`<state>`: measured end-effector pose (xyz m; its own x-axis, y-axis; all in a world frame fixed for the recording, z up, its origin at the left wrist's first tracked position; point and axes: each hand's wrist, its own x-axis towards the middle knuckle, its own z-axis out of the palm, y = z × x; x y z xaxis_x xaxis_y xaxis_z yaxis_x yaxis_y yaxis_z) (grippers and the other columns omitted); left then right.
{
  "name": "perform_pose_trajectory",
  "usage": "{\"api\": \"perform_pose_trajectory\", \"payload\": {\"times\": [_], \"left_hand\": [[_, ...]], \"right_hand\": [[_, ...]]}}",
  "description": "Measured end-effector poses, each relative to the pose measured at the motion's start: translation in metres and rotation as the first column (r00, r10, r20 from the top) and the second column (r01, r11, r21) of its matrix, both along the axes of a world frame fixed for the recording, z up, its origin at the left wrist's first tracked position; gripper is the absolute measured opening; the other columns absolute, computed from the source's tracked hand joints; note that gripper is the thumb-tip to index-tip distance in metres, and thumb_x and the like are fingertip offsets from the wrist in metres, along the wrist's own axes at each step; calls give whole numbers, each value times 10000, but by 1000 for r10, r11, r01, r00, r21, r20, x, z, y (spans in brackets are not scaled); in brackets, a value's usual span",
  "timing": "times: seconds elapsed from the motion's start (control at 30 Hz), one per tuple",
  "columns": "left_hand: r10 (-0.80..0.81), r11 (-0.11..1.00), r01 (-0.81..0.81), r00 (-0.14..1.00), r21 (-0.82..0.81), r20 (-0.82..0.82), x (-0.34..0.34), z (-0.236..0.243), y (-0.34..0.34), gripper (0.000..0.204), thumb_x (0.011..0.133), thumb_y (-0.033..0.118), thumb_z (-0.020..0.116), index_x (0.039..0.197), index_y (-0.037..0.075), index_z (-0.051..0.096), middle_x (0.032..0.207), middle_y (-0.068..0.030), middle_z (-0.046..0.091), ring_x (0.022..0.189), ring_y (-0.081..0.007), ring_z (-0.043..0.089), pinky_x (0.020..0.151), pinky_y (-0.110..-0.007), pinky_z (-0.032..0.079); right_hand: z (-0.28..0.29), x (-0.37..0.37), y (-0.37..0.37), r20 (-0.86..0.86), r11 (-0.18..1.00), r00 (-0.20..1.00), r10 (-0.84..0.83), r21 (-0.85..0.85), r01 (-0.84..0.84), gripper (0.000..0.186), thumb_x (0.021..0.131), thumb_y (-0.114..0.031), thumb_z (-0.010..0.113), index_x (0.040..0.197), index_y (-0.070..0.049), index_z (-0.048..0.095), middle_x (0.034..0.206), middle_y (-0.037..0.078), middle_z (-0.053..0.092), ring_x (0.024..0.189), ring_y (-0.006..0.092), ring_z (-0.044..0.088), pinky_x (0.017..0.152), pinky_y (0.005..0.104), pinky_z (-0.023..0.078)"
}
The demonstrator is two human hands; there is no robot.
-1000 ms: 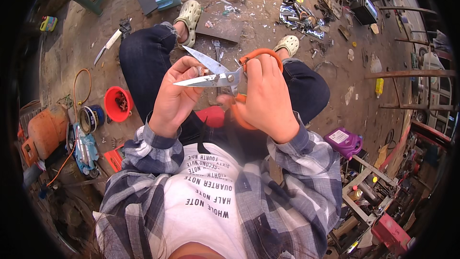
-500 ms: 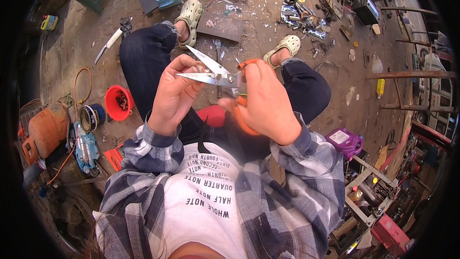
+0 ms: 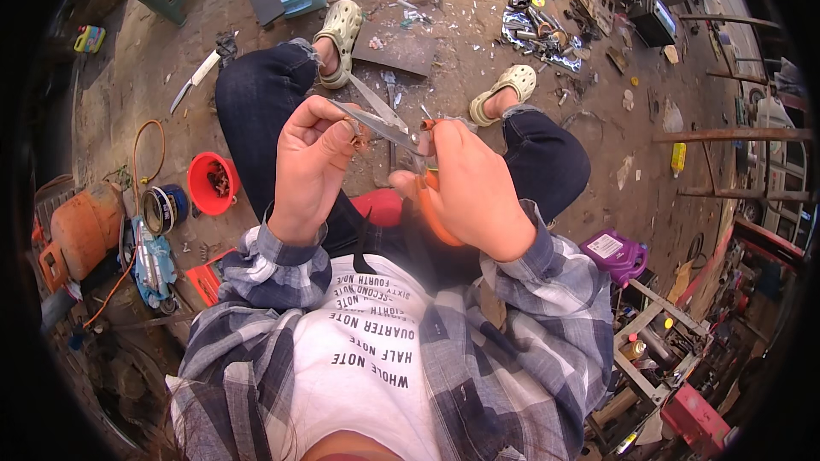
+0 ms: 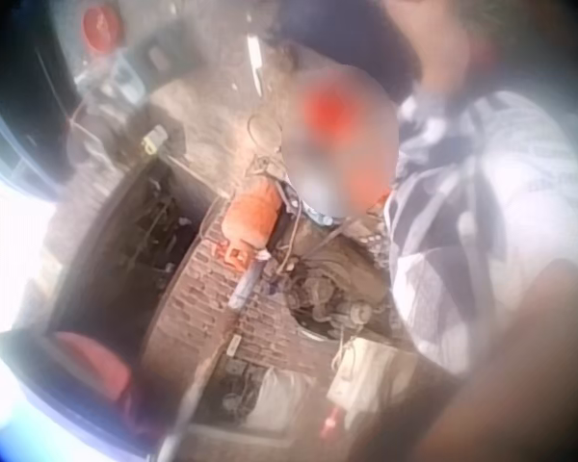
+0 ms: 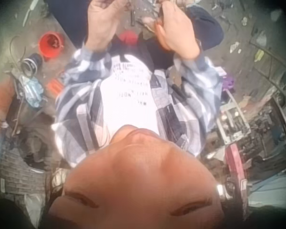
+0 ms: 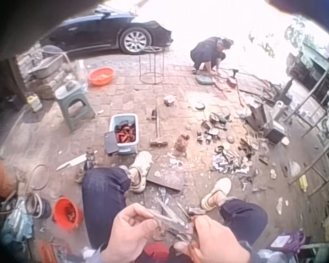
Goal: The person sits on the ground and uses orange-handled shears to cut and shape a small metal piece. They repeatedly bend and trim the metal, occasionally using a metal file to refine the edges. The workspace is cluttered with tools and debris.
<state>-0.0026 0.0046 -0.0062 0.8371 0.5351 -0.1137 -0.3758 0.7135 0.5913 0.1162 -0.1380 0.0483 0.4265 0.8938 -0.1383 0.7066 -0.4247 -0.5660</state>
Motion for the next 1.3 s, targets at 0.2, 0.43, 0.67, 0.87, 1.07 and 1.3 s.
{"api": "perform_pose_trajectory", "payload": {"times": [0.2, 0.43, 0.67, 0.87, 1.07, 1.3], "left_hand": [[37, 999, -38, 999, 27, 29, 1, -1, 0, 113, 829, -32, 612, 910, 7, 543, 967, -121, 608, 891, -166, 604, 773, -288, 506], [90, 982, -94, 995, 162, 33, 2, -1, -4, 151, 814, -58, 615, 903, 22, 521, 973, -125, 604, 921, -169, 597, 799, -290, 498], [152, 938, -168, 985, 304, 76, 1, -7, -7, 200, 812, -84, 607, 918, 28, 479, 991, -138, 592, 944, -176, 586, 820, -287, 488], [225, 863, -242, 970, 443, 90, 2, 1, -9, 252, 795, -126, 598, 949, 20, 462, 1022, -150, 571, 935, -170, 577, 831, -287, 479], [276, 789, -303, 952, 535, 132, 6, 1, -12, 254, 792, -131, 598, 941, 21, 460, 1014, -145, 567, 930, -164, 575, 820, -275, 478], [310, 792, -304, 947, 530, 80, 3, 2, -14, 234, 793, -123, 607, 921, 14, 468, 1000, -150, 581, 898, -158, 583, 781, -266, 489]], "right_hand": [[1, -2, 1, 32, 997, 999, 4, 72, -6, 508, 712, -243, 739, 1006, 36, 434, 898, 167, 484, 803, 364, 522, 674, 387, 442], [0, -7, 2, 25, 996, 1000, 10, 91, -12, 501, 719, -252, 738, 978, 41, 425, 880, 177, 479, 783, 371, 513, 663, 396, 438], [-4, -10, 2, 28, 996, 1000, 12, 91, -14, 482, 728, -249, 731, 973, 40, 432, 880, 183, 490, 768, 373, 524, 654, 395, 442], [-2, -12, 5, 91, 997, 996, -19, 79, 12, 530, 708, -282, 740, 988, 52, 438, 901, 181, 489, 791, 364, 526, 673, 392, 446], [-1, -8, 12, 177, 992, 980, -88, 108, 70, 599, 676, -300, 751, 1003, 86, 430, 936, 201, 461, 857, 363, 494, 731, 391, 432], [-4, -11, 12, 122, 994, 990, -78, 88, 67, 586, 696, -301, 738, 1009, 88, 431, 918, 193, 462, 833, 357, 500, 714, 388, 438]]}}
